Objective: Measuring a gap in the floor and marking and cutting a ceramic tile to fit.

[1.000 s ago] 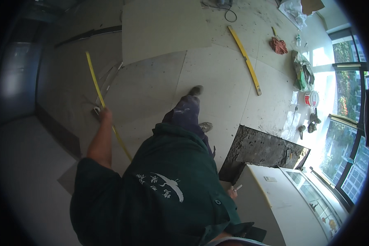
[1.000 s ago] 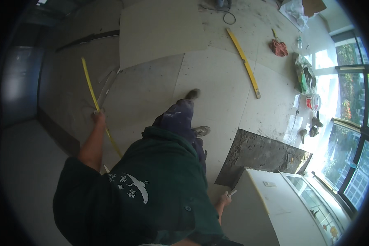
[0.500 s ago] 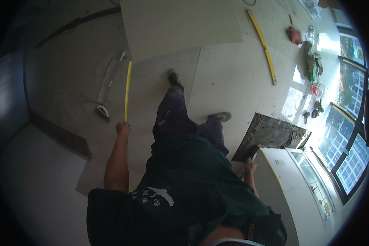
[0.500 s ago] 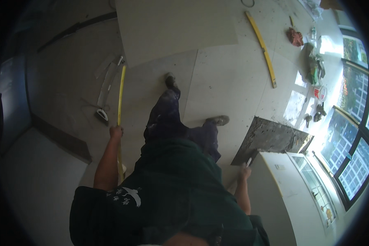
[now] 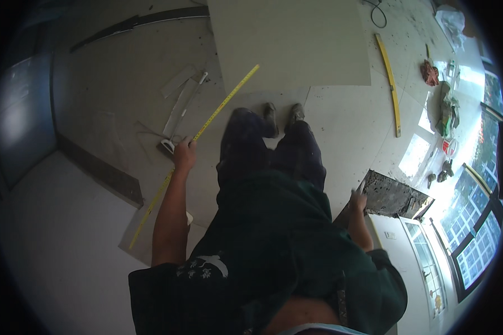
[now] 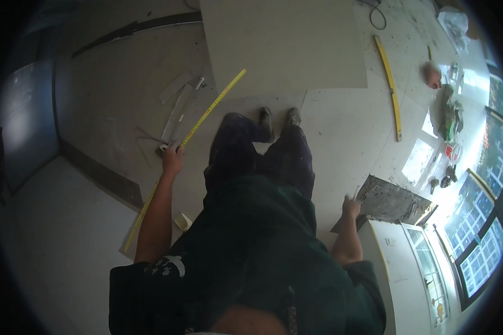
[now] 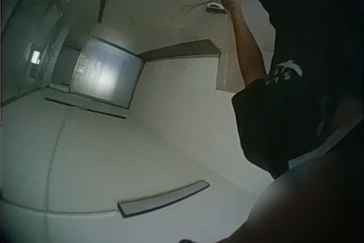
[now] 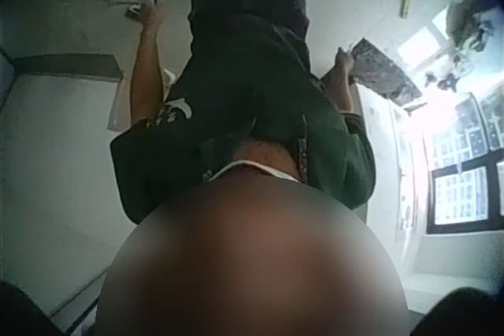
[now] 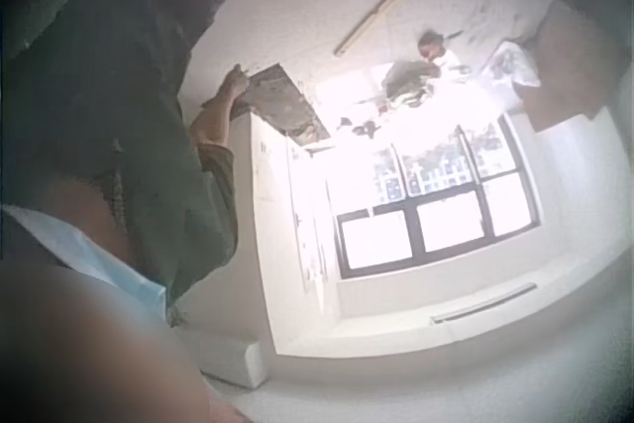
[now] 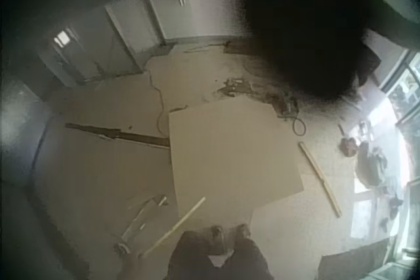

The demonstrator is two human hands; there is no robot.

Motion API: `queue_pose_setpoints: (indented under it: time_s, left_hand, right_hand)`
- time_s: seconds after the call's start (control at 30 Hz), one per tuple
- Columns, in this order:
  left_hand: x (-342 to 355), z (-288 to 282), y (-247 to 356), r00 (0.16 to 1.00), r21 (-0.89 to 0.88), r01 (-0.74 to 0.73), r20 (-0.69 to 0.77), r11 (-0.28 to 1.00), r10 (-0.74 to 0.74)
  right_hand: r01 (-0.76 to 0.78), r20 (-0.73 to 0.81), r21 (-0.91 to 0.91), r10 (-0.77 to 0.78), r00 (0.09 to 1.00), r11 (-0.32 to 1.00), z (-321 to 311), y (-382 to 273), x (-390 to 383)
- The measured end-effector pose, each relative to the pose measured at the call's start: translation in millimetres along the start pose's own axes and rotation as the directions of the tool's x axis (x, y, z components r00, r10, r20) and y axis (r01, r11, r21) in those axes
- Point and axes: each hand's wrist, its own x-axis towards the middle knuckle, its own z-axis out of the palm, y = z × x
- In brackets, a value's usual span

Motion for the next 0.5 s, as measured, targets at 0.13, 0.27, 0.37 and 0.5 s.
queue_pose_setpoints:
  time_s: [0.13, 0.27, 0.37, 0.5]
  left_hand:
    - [5, -30, 18, 0.995, 0.071, -0.094, -0.019, 0.993, 0.095]
    - [65, -43, 5, 0.983, 0.050, -0.176, -0.046, 0.983, 0.179]
    - [123, -66, -19, 0.963, 0.005, -0.268, 0.029, 0.963, 0.268]
    - [187, -94, -58, 0.959, 0.001, -0.264, 0.102, 0.964, 0.263]
  right_hand:
    - [0.309, -0.197, 0.313, -0.257, 0.946, 0.898, -23, -154, 12]
    - [0.456, -0.271, 0.516, -0.367, 0.890, 0.725, -61, -300, -69]
    - [0.497, -0.280, 0.436, -0.412, 0.867, 0.750, -36, -335, -115]
    - [0.464, -0.312, 0.256, -0.381, 0.870, 0.848, -4, -350, -168]
